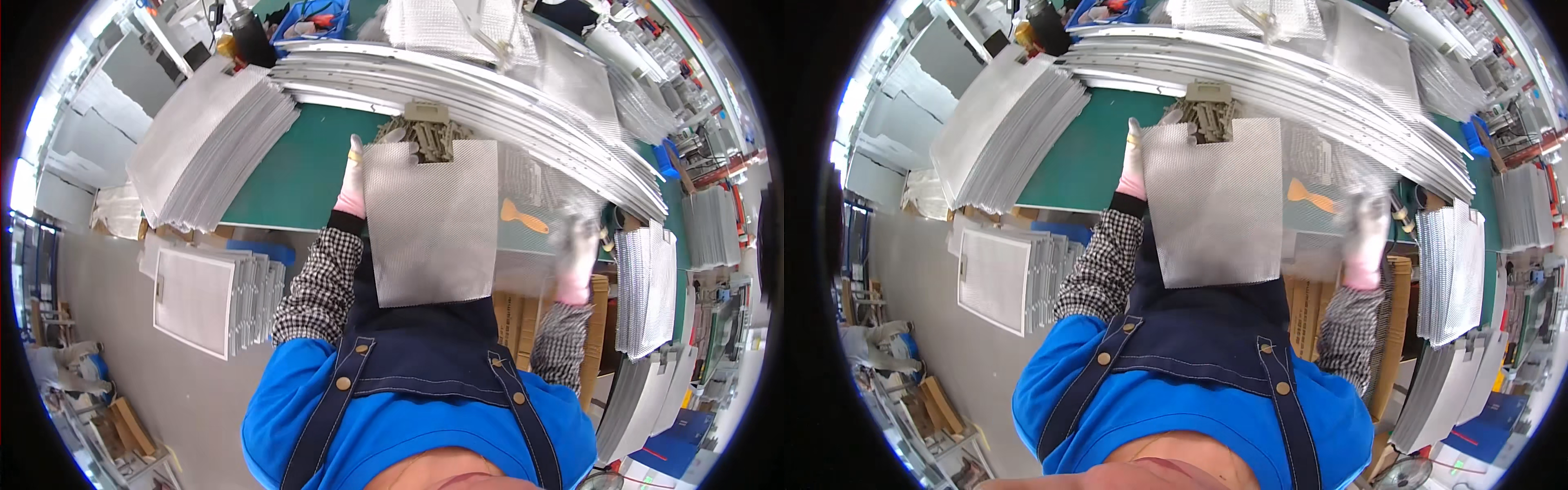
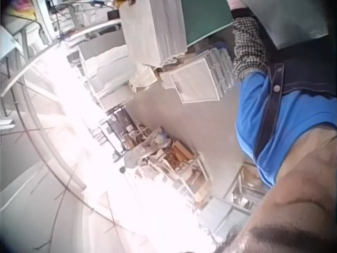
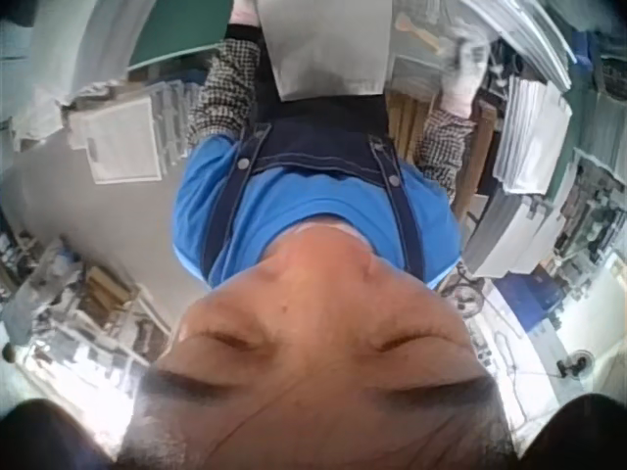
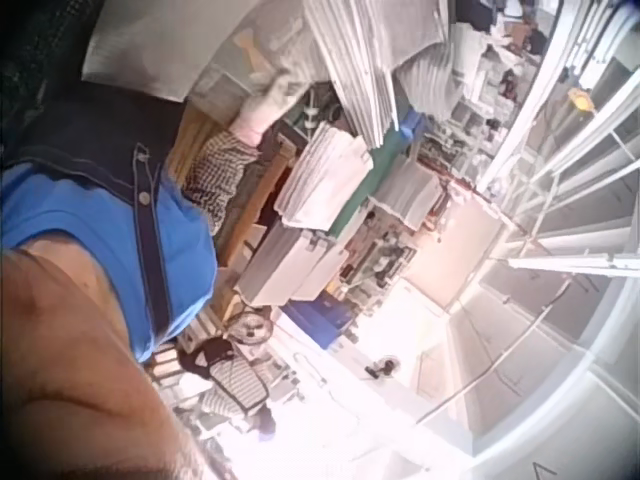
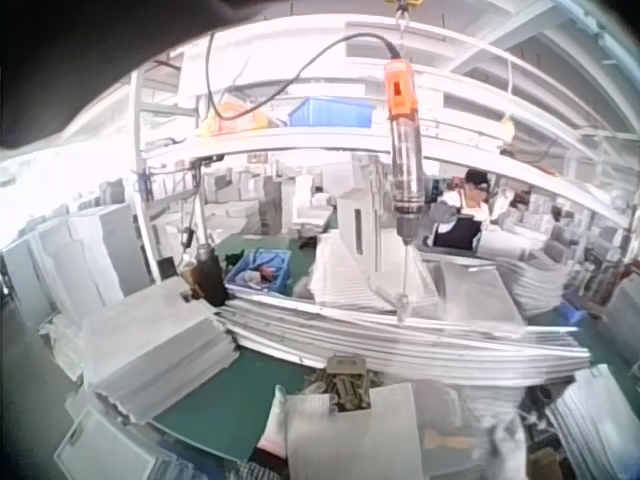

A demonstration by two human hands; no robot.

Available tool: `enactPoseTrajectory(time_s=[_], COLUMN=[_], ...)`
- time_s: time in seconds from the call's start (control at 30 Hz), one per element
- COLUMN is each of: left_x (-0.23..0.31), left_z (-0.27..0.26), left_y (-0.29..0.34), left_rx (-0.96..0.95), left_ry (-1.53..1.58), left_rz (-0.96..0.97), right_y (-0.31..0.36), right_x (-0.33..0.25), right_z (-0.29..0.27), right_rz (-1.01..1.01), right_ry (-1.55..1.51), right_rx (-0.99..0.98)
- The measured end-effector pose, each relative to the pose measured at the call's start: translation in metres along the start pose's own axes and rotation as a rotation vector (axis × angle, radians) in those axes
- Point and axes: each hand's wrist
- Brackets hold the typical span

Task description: The person assembles air filters by hand at a factory workstation. They pick up a mesh filter panel, place a small rectangular insert onto it, and then fit a white frame around the panel. The person uses a handheld tool to secure the frame to the panel. Completed units are stacked on the table.

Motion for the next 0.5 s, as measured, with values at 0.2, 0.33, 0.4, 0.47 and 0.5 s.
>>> enactPoseTrajectory(time_s=[0.2,0.33,0.4,0.47,0.5], left_x=[0.002,0.003,0.003,0.003,0.004], left_z=[-0.005,0.0,0.004,0.007,0.01], left_y=[-0.004,-0.001,0.0,0.003,0.006], left_rx=[0.021,-0.015,0.007,-0.001,-0.023], left_ry=[0.098,0.078,0.056,0.082,0.117], left_rz=[-0.029,-0.055,-0.034,-0.018,-0.015], right_y=[0.025,0.022,0.019,0.016,0.016], right_x=[-0.06,-0.057,-0.053,-0.052,-0.051], right_z=[0.08,0.092,0.089,0.087,0.087], right_rz=[0.532,0.523,0.556,0.602,0.591], right_ry=[-0.852,-0.863,-0.849,-0.842,-0.834], right_rx=[-0.418,-0.438,-0.46,-0.491,-0.482])
Point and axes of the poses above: each hand's wrist, its own y-axis away from the middle knuckle, its own z-axis out of the palm, x = y × z, and after that the axes turned 2 degrees about z, right-handed
